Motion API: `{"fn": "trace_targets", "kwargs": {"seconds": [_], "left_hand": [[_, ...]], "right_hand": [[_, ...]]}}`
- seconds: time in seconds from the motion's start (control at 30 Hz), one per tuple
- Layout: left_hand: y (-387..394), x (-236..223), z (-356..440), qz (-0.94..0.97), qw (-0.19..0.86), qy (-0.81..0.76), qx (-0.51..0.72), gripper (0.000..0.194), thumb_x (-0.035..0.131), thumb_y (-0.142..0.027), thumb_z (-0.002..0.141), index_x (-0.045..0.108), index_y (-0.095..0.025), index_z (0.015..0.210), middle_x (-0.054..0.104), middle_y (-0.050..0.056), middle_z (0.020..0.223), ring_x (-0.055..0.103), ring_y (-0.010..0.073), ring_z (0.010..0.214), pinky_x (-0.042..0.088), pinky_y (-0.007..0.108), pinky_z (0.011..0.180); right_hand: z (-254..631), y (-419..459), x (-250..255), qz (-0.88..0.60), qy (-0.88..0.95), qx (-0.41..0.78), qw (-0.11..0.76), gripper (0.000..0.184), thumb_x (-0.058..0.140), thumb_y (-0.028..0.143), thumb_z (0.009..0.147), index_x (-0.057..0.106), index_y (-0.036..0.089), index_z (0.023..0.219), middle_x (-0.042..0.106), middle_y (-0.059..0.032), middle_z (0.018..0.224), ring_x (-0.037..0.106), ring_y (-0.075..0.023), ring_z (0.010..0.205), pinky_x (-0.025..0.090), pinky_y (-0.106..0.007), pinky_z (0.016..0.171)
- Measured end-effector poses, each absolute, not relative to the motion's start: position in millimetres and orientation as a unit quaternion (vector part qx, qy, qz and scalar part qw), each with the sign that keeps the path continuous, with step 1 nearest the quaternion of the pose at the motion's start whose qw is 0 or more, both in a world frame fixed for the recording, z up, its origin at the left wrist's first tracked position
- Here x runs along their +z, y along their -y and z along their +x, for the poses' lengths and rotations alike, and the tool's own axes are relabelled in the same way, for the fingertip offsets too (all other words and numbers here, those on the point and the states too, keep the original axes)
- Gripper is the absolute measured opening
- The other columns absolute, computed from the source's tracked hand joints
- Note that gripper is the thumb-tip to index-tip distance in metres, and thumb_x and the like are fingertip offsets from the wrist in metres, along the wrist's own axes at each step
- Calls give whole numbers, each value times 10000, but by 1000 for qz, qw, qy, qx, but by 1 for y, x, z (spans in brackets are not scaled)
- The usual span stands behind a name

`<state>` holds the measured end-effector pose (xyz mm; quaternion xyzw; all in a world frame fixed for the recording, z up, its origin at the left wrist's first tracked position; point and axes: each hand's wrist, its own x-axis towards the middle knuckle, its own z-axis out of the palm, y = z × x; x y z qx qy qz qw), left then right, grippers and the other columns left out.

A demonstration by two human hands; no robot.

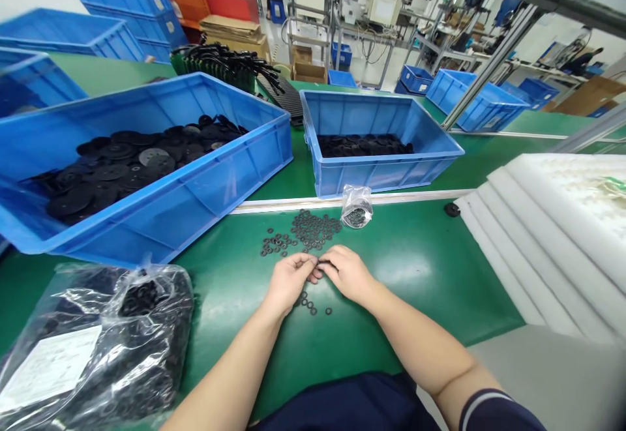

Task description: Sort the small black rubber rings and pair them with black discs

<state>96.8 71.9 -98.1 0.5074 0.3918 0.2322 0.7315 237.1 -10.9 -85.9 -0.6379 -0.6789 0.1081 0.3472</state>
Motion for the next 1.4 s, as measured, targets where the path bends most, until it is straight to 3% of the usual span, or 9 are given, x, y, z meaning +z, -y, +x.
{"fn": "trace_targets", "kwargs": {"seconds": [0.2, 0.33, 0.6, 0.8, 0.9, 1.0, 1.1, 1.3, 1.4], "left_hand": [[-75, -98, 96, 471, 780, -358, 204, 304, 757, -393, 664, 662, -120, 759, 671, 46, 606, 601, 123, 553, 477, 243, 584], [-80, -98, 93, 498, 769, -353, 192, 291, 771, -353, 639, 659, -123, 778, 654, 30, 586, 571, 110, 529, 455, 234, 562], [-109, -99, 71, 742, 447, -456, 205, 157, 626, -340, 723, 621, -184, 741, 634, 9, 641, 569, 149, 582, 436, 274, 610], [-112, -81, 61, 802, 286, -505, 141, 196, 599, -399, 761, 597, -203, 781, 642, 22, 655, 594, 197, 637, 405, 302, 638], [-104, -70, 56, 842, 364, -398, 18, 237, 649, -430, 729, 605, -213, 814, 634, 6, 675, 585, 188, 637, 386, 283, 598], [-93, -65, 56, 864, 406, -295, -45, 180, 694, -327, 694, 607, -223, 813, 616, -7, 712, 570, 176, 670, 372, 270, 606], [-86, -70, 58, 880, 392, -266, -30, 76, 668, -228, 698, 593, -225, 715, 602, 5, 732, 555, 178, 690, 361, 278, 626], [-84, -75, 60, 868, 425, -257, -7, 95, 640, -171, 682, 581, -231, 639, 589, 14, 702, 532, 178, 629, 354, 284, 593], [-83, -73, 61, 855, 454, -249, 13, 99, 639, -154, 662, 585, -227, 621, 590, 11, 674, 528, 172, 610, 360, 279, 581]], "right_hand": [[240, 9, -97, -629, 676, 92, 373, 137, 574, 211, 897, 705, 189, 861, 673, -51, 835, 597, -160, 805, 483, -289, 790], [246, 10, -92, -642, 652, 145, 377, 93, 625, 219, 867, 713, 201, 893, 676, -45, 873, 608, -146, 818, 474, -269, 791], [292, 33, -49, -719, 606, 324, 100, 218, 795, 322, 671, 671, 184, 786, 647, 0, 715, 563, -130, 646, 339, -221, 566], [283, 34, -50, -724, 612, 319, 24, 188, 754, 271, 692, 655, 206, 837, 668, -14, 764, 565, -142, 675, 285, -229, 547], [281, 32, -55, -724, 618, 306, 32, 97, 693, 238, 735, 639, 200, 804, 664, -20, 751, 560, -143, 680, 291, -229, 560], [284, 32, -58, -726, 621, 290, 59, 33, 640, 184, 744, 621, 190, 771, 658, -20, 736, 553, -139, 672, 304, -227, 569], [287, 32, -59, -729, 616, 284, 94, 42, 626, 159, 744, 624, 189, 772, 656, -9, 724, 547, -127, 642, 321, -224, 569], [290, 29, -64, -697, 599, 360, 156, 122, 704, 291, 740, 652, 181, 734, 642, 9, 662, 567, -120, 594, 361, -213, 550], [293, 24, -75, -710, 582, 322, 231, 124, 653, 300, 789, 664, 178, 771, 632, 11, 650, 570, -122, 591, 401, -224, 577]]}}
